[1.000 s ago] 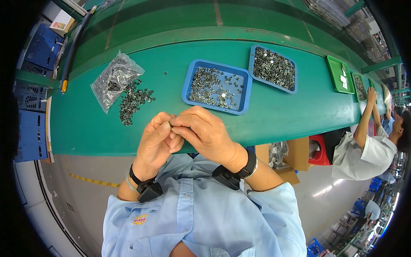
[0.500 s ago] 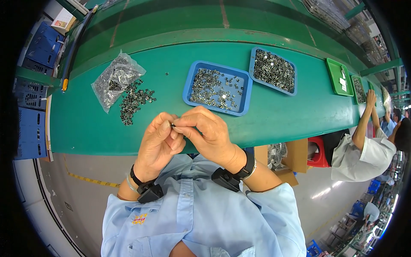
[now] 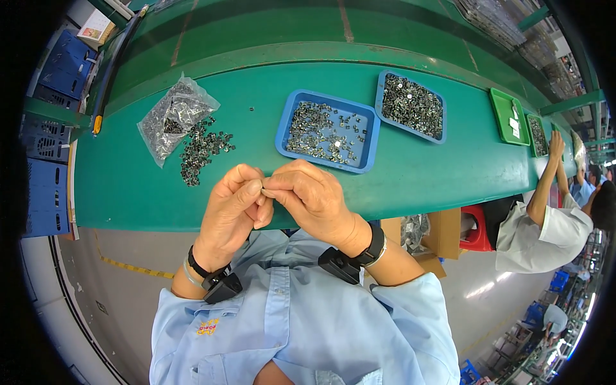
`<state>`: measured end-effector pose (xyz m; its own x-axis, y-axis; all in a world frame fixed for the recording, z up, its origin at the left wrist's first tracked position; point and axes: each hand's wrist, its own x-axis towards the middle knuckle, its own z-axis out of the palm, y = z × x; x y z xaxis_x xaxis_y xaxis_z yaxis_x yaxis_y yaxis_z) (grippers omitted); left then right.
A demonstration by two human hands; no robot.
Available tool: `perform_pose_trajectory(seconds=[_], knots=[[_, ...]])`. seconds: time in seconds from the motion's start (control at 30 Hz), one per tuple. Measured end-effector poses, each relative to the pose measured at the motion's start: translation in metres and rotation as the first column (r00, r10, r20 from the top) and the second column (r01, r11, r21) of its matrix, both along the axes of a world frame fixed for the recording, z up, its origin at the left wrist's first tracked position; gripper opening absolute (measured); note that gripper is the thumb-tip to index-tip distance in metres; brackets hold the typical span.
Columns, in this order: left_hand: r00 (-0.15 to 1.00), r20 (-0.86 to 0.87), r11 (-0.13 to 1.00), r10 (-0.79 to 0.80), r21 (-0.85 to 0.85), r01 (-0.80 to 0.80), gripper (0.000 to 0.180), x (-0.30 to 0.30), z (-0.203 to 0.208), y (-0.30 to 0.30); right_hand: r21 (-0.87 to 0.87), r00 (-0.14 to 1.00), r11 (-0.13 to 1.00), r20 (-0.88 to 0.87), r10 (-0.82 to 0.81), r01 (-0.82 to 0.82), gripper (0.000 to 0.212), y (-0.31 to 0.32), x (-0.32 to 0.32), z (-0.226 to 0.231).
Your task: The person picks up a small component from the green surface and joins it with another piece by hand, then places the assembled unit into a blue tray.
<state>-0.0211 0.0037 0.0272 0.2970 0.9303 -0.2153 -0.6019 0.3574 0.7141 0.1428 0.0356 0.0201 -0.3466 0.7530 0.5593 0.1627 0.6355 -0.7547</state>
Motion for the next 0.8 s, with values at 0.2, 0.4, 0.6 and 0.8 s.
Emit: perform_pose_trajectory(seconds=[0.2, 0.4, 0.6, 0.8], knots=[[0.998, 0.053, 0.999, 0.030, -0.030, -0.029, 0.017, 0.002, 0.002, 0.000, -0.104, 0.999, 0.995, -0.046, 0.001, -0.006, 0.015, 0.001, 0.000, -0.001], [0.999, 0.052, 0.999, 0.014, -0.034, -0.013, 0.018, 0.003, 0.002, 0.001, -0.103, 0.997, 0.995, -0.073, 0.010, -0.017, 0.018, 0.004, 0.001, -0.002], [0.999, -0.002, 0.999, 0.032, -0.039, -0.032, 0.017, 0.002, 0.000, 0.003, -0.091, 0.999, 0.995, -0.001, -0.047, 0.047, 0.017, 0.012, 0.010, 0.001], [0.995, -0.029, 0.986, 0.100, -0.134, -0.103, 0.015, -0.018, -0.014, 0.002, -0.038, 0.920, 0.972, 0.333, -0.206, 0.231, 0.011, 0.058, 0.036, 0.016]])
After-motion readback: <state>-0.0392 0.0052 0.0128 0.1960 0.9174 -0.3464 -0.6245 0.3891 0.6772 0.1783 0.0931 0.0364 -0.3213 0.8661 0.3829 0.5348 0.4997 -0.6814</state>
